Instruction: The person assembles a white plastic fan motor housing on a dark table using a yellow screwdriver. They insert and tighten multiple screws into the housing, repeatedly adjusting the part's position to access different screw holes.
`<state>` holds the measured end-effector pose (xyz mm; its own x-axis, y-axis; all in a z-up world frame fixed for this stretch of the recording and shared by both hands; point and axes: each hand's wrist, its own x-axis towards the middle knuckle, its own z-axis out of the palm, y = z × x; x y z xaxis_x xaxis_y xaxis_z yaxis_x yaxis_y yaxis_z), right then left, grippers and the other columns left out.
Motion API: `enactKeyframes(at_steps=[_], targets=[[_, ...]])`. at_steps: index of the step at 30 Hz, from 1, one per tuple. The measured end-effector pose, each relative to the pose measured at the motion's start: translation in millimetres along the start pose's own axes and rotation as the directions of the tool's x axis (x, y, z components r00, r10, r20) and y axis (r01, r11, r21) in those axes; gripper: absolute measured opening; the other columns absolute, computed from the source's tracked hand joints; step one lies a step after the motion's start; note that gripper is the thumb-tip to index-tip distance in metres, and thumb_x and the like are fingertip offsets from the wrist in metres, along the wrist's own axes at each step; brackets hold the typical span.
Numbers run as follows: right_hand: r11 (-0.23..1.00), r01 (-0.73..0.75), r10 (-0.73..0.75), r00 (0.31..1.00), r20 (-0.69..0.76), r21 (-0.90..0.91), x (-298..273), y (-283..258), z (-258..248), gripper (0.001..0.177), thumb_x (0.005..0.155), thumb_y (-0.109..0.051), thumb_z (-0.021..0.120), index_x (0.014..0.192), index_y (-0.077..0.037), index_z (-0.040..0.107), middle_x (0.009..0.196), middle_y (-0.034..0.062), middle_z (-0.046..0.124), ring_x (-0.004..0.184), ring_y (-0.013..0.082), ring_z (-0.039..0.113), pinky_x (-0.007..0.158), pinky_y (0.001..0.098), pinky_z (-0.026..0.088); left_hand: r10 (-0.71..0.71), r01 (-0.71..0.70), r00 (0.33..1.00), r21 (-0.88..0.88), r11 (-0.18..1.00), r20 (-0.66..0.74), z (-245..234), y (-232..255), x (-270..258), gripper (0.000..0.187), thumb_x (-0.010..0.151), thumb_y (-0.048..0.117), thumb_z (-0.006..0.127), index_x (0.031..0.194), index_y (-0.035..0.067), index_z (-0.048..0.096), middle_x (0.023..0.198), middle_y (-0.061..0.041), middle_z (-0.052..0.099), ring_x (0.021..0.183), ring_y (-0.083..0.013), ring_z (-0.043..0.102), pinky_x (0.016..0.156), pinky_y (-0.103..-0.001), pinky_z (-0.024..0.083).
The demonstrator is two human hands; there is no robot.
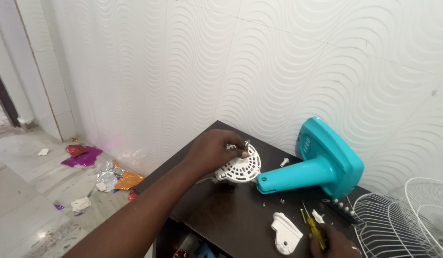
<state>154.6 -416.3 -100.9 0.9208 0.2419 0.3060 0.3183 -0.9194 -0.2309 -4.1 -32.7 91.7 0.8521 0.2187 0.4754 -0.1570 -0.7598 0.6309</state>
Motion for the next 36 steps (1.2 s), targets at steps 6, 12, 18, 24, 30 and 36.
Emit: enactKeyframes(at_steps=[6, 12, 18, 24, 30, 36], targets=[[0.994, 0.046, -0.07, 0.965, -0.251, -0.098, 0, -3, 14, 0.04, 0.073, -0.04, 0.081, 0.107, -0.019, 0.078, 0.104, 0.012, 0.075, 0.09, 0.0252, 0.078, 0.085, 0.0398, 0.063, -0.053, 0.052, 0.998, 0.037, 0.998, 0.025, 0, -4, 10, 0.032, 0.076, 0.042, 0.081, 0.1, 0.02, 0.082, 0.103, 0.0, 0.08, 0.096, -0.0191, 0.074, 0.08, -0.037, 0.057], [0.961, 0.275, -0.271, 0.918, -0.29, -0.028, 12, -50, -27, 0.03, 0.077, -0.036, 0.076, 0.103, -0.019, 0.078, 0.097, 0.0054, 0.076, 0.093, 0.0269, 0.074, 0.092, 0.0431, 0.056, -0.147, 0.147, 0.987, -0.007, 0.989, 0.058, 0, -14, 23, 0.038, 0.076, 0.046, 0.082, 0.104, 0.019, 0.082, 0.109, -0.003, 0.079, 0.104, -0.0202, 0.074, 0.087, -0.037, 0.056], [0.972, 0.233, -0.223, 0.963, -0.152, 0.044, 18, -104, -61, 0.024, 0.084, -0.035, 0.071, 0.103, -0.022, 0.079, 0.098, 0.0013, 0.076, 0.097, 0.0284, 0.07, 0.092, 0.0446, 0.055, -0.273, 0.282, 0.955, -0.06, 0.958, 0.118, 3, -21, 32, 0.046, 0.077, 0.049, 0.081, 0.111, 0.019, 0.079, 0.113, -0.005, 0.077, 0.108, -0.0212, 0.074, 0.089, -0.038, 0.056], [0.977, 0.175, -0.167, 0.983, 0.072, -0.124, 21, -133, -74, 0.034, 0.082, -0.048, 0.07, 0.106, -0.026, 0.078, 0.101, -0.0051, 0.075, 0.108, 0.0225, 0.066, 0.097, 0.0523, 0.045, -0.226, 0.229, 0.971, -0.041, 0.973, 0.073, 6, -15, 16, 0.043, 0.08, 0.048, 0.078, 0.112, 0.019, 0.079, 0.11, -0.006, 0.079, 0.104, -0.0222, 0.074, 0.087, -0.039, 0.055], [0.97, 0.228, -0.218, 0.969, 0.113, -0.084, 24, -126, -64, 0.027, 0.084, -0.042, 0.068, 0.103, -0.026, 0.08, 0.099, -0.0018, 0.074, 0.1, 0.0254, 0.069, 0.088, 0.0485, 0.05, -0.215, 0.225, 0.97, -0.091, 0.97, 0.111, 2, -7, 6, 0.04, 0.08, 0.048, 0.077, 0.109, 0.02, 0.08, 0.104, -0.005, 0.081, 0.095, -0.0208, 0.077, 0.086, -0.037, 0.057], [0.989, 0.144, -0.147, 0.972, 0.183, 0.033, 34, -113, -57, 0.03, 0.085, -0.042, 0.075, 0.101, -0.017, 0.08, 0.095, 0.0082, 0.073, 0.089, 0.0296, 0.073, 0.082, 0.0416, 0.057, -0.114, 0.12, 0.989, -0.055, 0.991, 0.095, 1, 2, 4, 0.038, 0.075, 0.044, 0.082, 0.103, 0.02, 0.082, 0.105, -0.002, 0.079, 0.098, -0.0201, 0.073, 0.083, -0.038, 0.055]])
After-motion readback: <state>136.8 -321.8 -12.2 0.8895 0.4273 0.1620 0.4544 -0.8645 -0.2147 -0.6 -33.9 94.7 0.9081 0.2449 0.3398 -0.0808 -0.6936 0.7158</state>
